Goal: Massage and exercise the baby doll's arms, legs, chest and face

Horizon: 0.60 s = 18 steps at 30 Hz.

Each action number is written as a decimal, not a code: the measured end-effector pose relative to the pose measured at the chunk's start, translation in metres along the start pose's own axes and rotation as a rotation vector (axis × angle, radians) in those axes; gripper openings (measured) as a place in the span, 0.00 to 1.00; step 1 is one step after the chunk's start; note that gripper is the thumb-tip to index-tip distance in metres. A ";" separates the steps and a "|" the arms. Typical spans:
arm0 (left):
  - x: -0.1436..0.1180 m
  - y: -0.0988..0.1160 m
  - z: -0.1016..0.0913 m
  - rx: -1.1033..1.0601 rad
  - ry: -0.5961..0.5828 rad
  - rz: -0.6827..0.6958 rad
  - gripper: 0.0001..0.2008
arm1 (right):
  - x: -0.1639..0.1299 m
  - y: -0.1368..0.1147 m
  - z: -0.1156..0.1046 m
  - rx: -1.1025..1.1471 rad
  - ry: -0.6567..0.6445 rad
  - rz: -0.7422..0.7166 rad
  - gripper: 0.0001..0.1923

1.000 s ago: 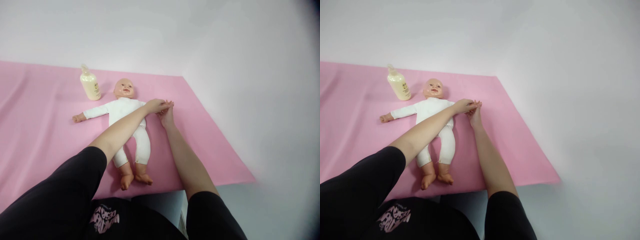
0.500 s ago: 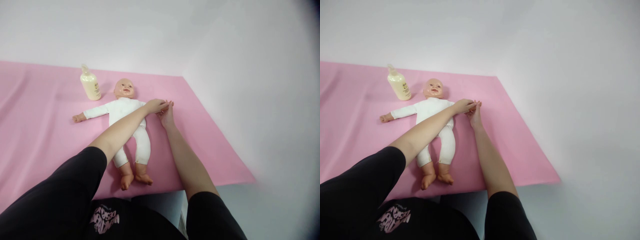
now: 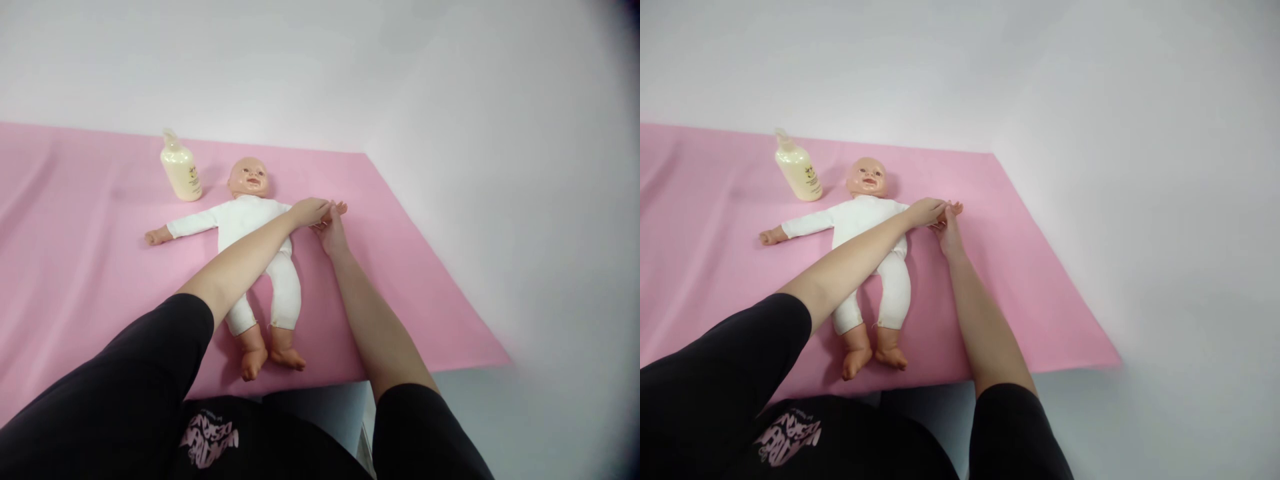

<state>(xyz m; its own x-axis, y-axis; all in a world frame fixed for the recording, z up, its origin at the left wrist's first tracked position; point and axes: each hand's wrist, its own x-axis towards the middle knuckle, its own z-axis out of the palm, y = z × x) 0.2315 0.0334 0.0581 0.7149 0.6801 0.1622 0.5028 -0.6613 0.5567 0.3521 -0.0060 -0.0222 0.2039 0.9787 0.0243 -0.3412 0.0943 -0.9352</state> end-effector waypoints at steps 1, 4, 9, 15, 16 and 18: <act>0.000 -0.001 0.000 -0.015 -0.004 0.017 0.27 | 0.000 0.000 0.000 0.002 0.005 0.000 0.43; 0.002 -0.004 0.001 -0.010 -0.017 0.039 0.26 | -0.003 -0.001 0.000 -0.005 0.003 -0.002 0.43; 0.003 -0.006 0.001 0.036 -0.038 0.067 0.25 | -0.008 -0.006 0.001 -0.049 -0.053 -0.013 0.40; 0.001 -0.004 0.001 0.017 -0.016 0.032 0.26 | -0.002 -0.003 -0.003 -0.048 -0.055 -0.002 0.38; 0.001 -0.004 0.001 0.023 -0.018 0.032 0.26 | 0.000 -0.002 -0.005 -0.047 -0.054 0.001 0.37; 0.002 -0.005 0.002 0.034 -0.029 0.040 0.27 | 0.004 0.001 -0.007 -0.033 -0.048 0.009 0.36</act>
<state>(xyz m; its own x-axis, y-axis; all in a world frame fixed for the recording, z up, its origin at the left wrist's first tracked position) 0.2319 0.0373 0.0543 0.7482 0.6439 0.1599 0.4896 -0.6985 0.5218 0.3592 -0.0030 -0.0252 0.1567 0.9871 0.0315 -0.3121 0.0797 -0.9467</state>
